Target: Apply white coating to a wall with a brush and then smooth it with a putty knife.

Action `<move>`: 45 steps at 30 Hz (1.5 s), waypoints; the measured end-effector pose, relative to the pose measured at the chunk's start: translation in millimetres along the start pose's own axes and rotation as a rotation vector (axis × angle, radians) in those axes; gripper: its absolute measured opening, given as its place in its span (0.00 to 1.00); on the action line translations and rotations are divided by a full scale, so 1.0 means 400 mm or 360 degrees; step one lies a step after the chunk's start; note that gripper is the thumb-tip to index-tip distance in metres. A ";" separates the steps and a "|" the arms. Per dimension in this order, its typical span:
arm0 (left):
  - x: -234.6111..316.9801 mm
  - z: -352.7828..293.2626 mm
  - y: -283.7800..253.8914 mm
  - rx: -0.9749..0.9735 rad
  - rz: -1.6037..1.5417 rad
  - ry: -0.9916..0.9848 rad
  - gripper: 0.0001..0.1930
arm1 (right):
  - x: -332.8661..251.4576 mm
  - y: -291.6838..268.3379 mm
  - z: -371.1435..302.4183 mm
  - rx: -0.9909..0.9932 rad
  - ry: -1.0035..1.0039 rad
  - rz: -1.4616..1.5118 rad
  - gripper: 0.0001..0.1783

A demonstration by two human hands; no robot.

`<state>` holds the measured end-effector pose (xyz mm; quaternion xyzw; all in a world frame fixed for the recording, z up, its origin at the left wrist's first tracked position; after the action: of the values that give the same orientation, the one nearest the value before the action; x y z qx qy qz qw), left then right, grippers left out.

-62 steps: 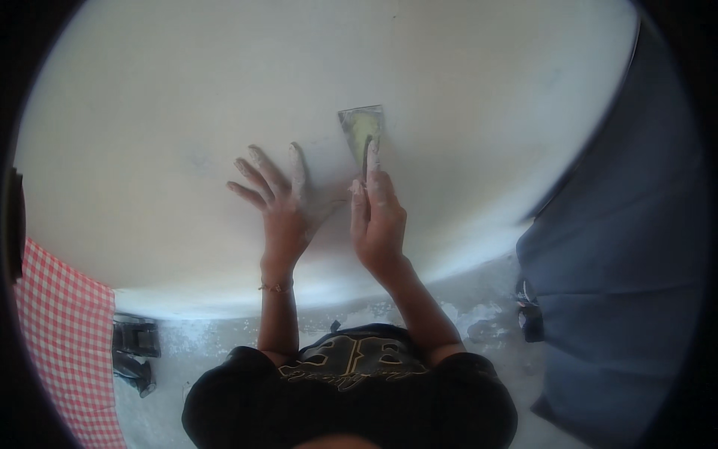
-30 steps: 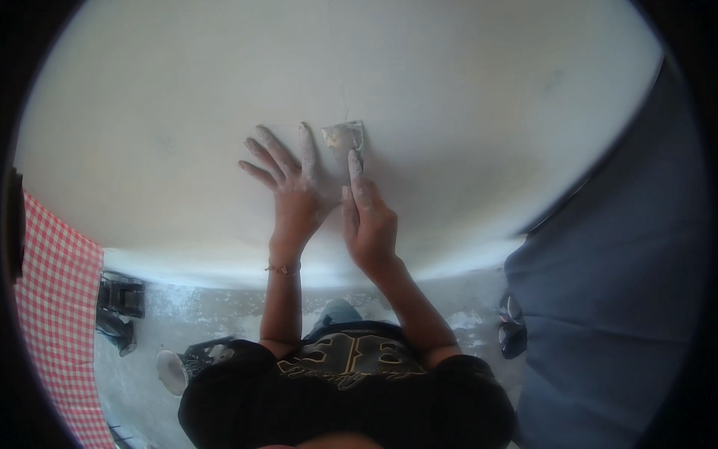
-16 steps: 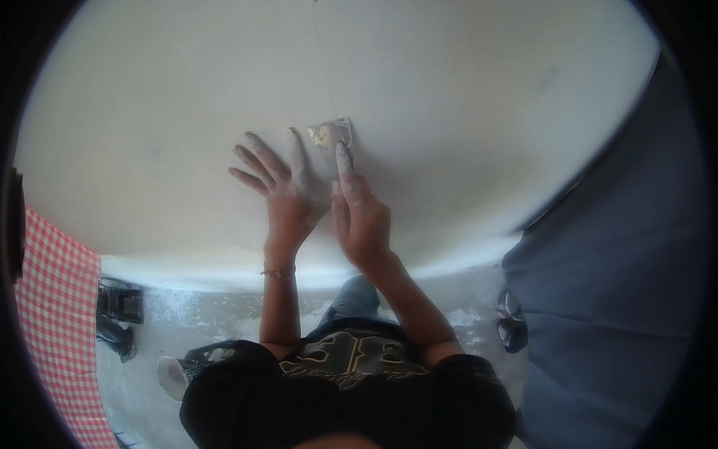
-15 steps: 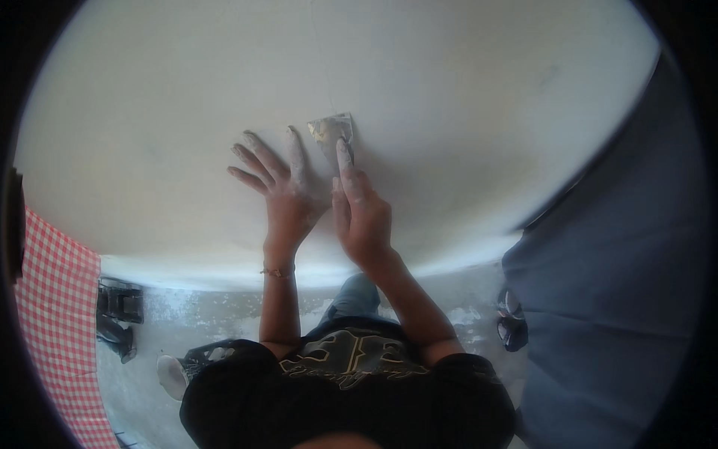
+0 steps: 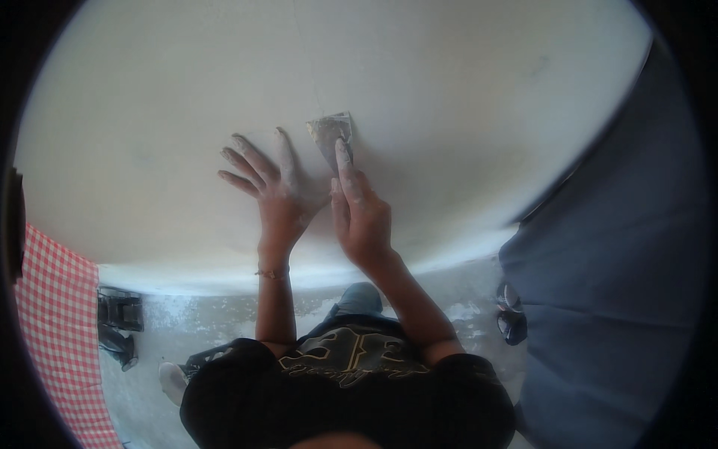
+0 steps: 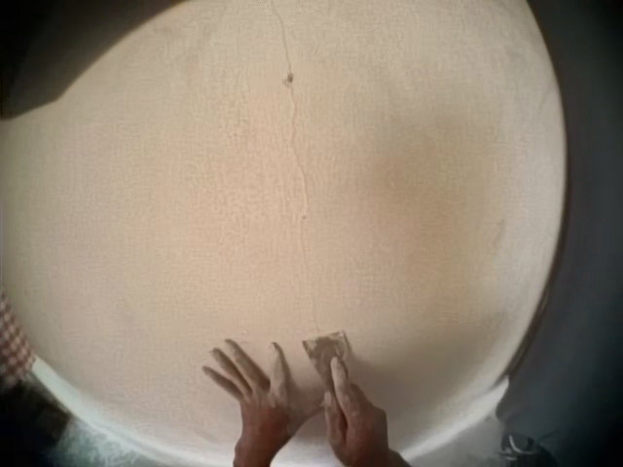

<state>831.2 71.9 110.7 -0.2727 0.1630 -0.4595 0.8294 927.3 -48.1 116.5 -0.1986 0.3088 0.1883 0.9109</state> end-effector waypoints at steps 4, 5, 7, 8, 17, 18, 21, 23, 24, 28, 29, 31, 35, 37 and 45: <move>0.013 -0.003 0.006 0.0012 -0.0010 0.0018 0.55 | 0.002 -0.029 0.017 -0.0006 0.0012 0.0005 0.29; 0.020 -0.004 0.008 0.0008 -0.0031 0.0015 0.55 | 0.018 -0.025 0.007 -0.0008 0.0010 0.0006 0.29; 0.027 0.000 0.003 0.0006 -0.0013 0.0021 0.55 | 0.029 -0.017 -0.019 0.0043 -0.0078 -0.0119 0.29; 0.028 0.004 0.000 0.0006 0.0000 0.0030 0.55 | 0.034 -0.011 -0.033 0.0036 -0.0080 -0.0114 0.29; -0.002 0.003 -0.006 -0.0001 0.0088 -0.0012 0.53 | -0.025 0.019 0.030 -0.0021 -0.0011 0.0048 0.30; -0.001 0.002 -0.014 0.0003 0.0097 -0.0012 0.53 | -0.027 0.028 0.002 -0.0108 -0.0004 -0.0008 0.30; 0.001 0.002 -0.023 -0.0117 0.0022 -0.0012 0.48 | -0.024 0.050 -0.022 -0.0186 -0.0036 -0.0069 0.30; 0.002 0.003 -0.027 -0.0088 0.0025 0.0008 0.46 | -0.031 0.053 -0.016 -0.0180 -0.0072 -0.0078 0.30; 0.006 0.002 -0.024 -0.0088 0.0030 0.0005 0.46 | -0.043 0.048 0.009 -0.0178 -0.0074 -0.0037 0.30; -0.003 -0.006 0.007 -0.0070 0.0129 0.0035 0.45 | -0.071 0.048 0.075 -0.0166 -0.0034 0.0073 0.30; -0.007 -0.012 0.015 -0.0100 0.0210 0.0022 0.48 | -0.071 0.053 0.065 -0.0159 -0.0037 0.0077 0.30; -0.007 -0.020 0.022 -0.0114 0.0168 0.0025 0.48 | -0.049 0.065 0.024 -0.0147 -0.0056 -0.0108 0.30; -0.001 -0.010 0.004 -0.0091 0.0013 0.0037 0.50 | -0.031 0.054 0.006 -0.0051 -0.0096 -0.0135 0.30; -0.012 -0.026 -0.016 0.0253 -0.0171 0.0099 0.51 | -0.062 0.043 0.035 -0.0140 -0.0019 -0.0104 0.29; 0.008 0.042 -0.163 0.0276 -0.1037 0.0382 0.33 | -0.083 -0.030 0.045 0.0025 0.0013 0.0206 0.29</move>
<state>797.9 46.4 163.3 -0.1831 0.1241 -0.7407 0.6344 917.1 -57.0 153.9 -0.1718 0.3261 0.2436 0.8971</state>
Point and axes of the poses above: each hand's wrist, its own z-axis towards the middle knuckle, its own y-axis out of the palm, x = y × z, the point moved 5 cm from there along z, towards the middle knuckle, and after that the axes turned 7 degrees about y, right-handed, at the moved point
